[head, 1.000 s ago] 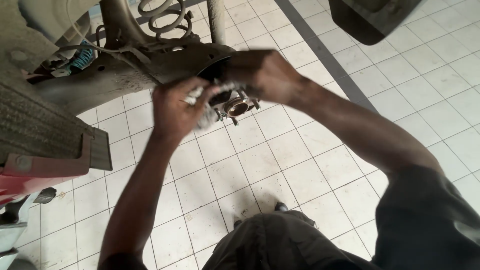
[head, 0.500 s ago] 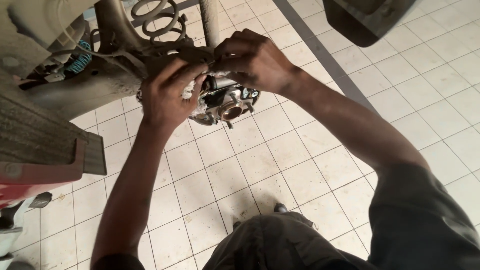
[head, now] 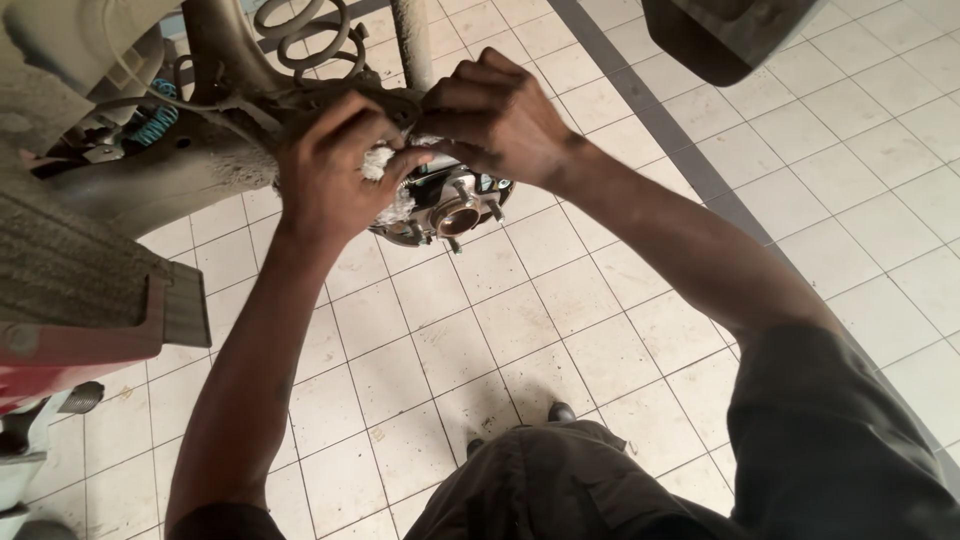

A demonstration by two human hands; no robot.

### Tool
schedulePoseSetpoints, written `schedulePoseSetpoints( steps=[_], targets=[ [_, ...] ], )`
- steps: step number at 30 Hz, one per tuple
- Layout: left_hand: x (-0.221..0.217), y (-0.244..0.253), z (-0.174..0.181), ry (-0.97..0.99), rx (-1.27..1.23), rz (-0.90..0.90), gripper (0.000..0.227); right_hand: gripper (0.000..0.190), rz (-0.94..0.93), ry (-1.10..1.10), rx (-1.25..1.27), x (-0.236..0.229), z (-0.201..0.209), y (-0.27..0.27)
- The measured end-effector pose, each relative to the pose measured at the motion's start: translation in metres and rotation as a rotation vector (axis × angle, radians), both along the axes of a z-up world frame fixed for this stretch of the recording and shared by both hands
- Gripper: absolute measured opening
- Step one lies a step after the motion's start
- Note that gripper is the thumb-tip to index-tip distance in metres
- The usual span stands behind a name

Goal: Cleaning and measuring rear drum brake components on a car lift.

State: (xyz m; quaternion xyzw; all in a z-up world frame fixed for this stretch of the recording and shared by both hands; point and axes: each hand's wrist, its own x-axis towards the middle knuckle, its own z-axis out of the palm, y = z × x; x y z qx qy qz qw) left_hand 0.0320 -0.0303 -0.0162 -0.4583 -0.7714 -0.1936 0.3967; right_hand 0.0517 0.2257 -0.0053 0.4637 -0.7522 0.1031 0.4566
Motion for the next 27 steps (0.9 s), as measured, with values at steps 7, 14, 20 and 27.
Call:
schedulePoseSetpoints(
  steps=[7,14,20,27],
  targets=[
    [-0.015,-0.004,-0.015,0.042,-0.099,0.105,0.019,0.024,-0.047,0.075,0.054,-0.009,-0.016,0.006],
    [-0.003,0.000,-0.007,-0.061,0.049,-0.076,0.013,0.031,-0.118,0.182,0.073,-0.002,-0.010,0.013],
    [-0.005,-0.010,-0.011,-0.045,-0.106,0.014,0.026,0.036,-0.253,0.289,0.092,0.011,-0.011,0.015],
    [-0.005,-0.021,-0.003,0.227,-0.338,0.135,0.047,0.021,-0.196,-0.151,-0.184,0.007,-0.023,0.012]
  ],
)
